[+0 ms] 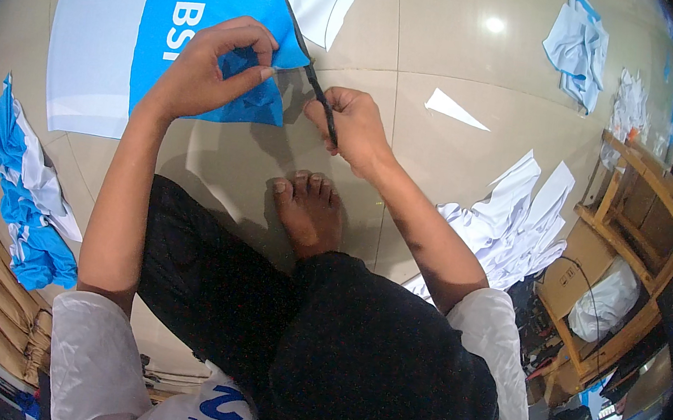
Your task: The person sits on the floor and uses scissors to cut a large piece of blue and white fabric along a curved pattern. After cutting, the person lifts the fabric to inspect the shape and then folds it.
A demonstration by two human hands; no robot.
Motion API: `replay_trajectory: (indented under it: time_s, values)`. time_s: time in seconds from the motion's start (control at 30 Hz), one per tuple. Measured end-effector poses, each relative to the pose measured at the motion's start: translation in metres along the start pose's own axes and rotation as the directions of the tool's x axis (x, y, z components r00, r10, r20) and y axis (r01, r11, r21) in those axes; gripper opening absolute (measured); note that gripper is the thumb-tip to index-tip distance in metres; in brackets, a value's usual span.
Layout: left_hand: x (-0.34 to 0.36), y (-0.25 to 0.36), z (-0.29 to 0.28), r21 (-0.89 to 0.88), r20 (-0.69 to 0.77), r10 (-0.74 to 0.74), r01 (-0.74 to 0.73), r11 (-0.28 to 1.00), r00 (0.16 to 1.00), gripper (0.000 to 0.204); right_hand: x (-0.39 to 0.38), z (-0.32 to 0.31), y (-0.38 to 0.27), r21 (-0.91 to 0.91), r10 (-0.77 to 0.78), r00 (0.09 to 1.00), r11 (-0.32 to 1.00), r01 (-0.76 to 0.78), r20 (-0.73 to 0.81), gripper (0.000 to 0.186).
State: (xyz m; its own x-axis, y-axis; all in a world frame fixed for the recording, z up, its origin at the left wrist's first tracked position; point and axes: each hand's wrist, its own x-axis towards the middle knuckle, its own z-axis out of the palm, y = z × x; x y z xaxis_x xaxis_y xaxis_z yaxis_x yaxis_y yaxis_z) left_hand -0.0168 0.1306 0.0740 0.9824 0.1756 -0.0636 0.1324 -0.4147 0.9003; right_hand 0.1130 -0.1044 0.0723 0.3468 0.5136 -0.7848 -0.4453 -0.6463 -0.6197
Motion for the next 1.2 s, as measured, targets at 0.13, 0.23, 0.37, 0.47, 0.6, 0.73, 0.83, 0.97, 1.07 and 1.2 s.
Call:
replay_trajectory:
  time_s: [0.13,0.23,0.37,0.47,0.6,0.73,0.83,0.97,1.07,1.2]
  values:
    - [-0.0001,-0.0010,0.0006,-0.007,0.002,-0.001,0.001,1.000,1.000,0.010,0.0010,-0.0003,0.0028,-0.012,-0.008,1.000,1.000,0.008,0.006,0.026]
    - [0.0002,-0.0021,0.0014,-0.007,0.000,0.005,-0.005,1.000,1.000,0.010,0.0006,0.0004,0.0033,-0.012,-0.012,1.000,1.000,0.012,-0.001,0.025]
    - [0.0001,-0.0040,0.0026,-0.020,-0.036,0.039,-0.039,0.999,0.999,0.009,-0.0003,0.0016,0.0030,-0.011,-0.027,1.000,1.000,0.027,-0.004,0.024]
    - [0.0009,-0.0024,0.0008,-0.013,-0.016,0.027,-0.027,1.000,1.000,0.010,0.0000,0.0008,0.0041,-0.031,-0.027,1.000,0.999,0.027,-0.008,0.023]
    - [0.0003,-0.0030,-0.0005,-0.002,0.003,0.027,-0.027,1.000,1.000,0.010,-0.0015,0.0017,0.0021,-0.047,-0.031,0.999,0.998,0.030,-0.011,0.023]
    - [0.0007,-0.0039,0.0005,-0.006,0.003,0.024,-0.024,1.000,1.000,0.010,-0.0010,-0.0008,0.0026,-0.082,-0.036,0.999,0.996,0.034,-0.017,0.024]
    - [0.0003,-0.0038,0.0006,-0.001,0.002,0.009,-0.009,1.000,1.000,0.010,-0.0013,0.0005,0.0023,-0.090,-0.036,0.999,0.995,0.034,-0.025,0.025]
    - [-0.0003,-0.0023,-0.0014,0.002,0.007,-0.001,0.001,1.000,1.000,0.010,-0.0018,0.0027,0.0042,-0.076,-0.036,0.999,0.997,0.033,-0.037,0.025]
    - [0.0010,-0.0031,0.0001,0.001,0.011,0.003,-0.003,1.000,1.000,0.010,-0.0006,0.0004,0.0082,-0.075,-0.036,0.999,0.997,0.033,-0.034,0.025]
    - [0.0002,-0.0036,-0.0006,0.014,0.005,0.012,-0.012,1.000,1.000,0.010,0.0000,0.0018,0.0099,-0.068,-0.053,0.998,0.996,0.051,-0.027,0.024]
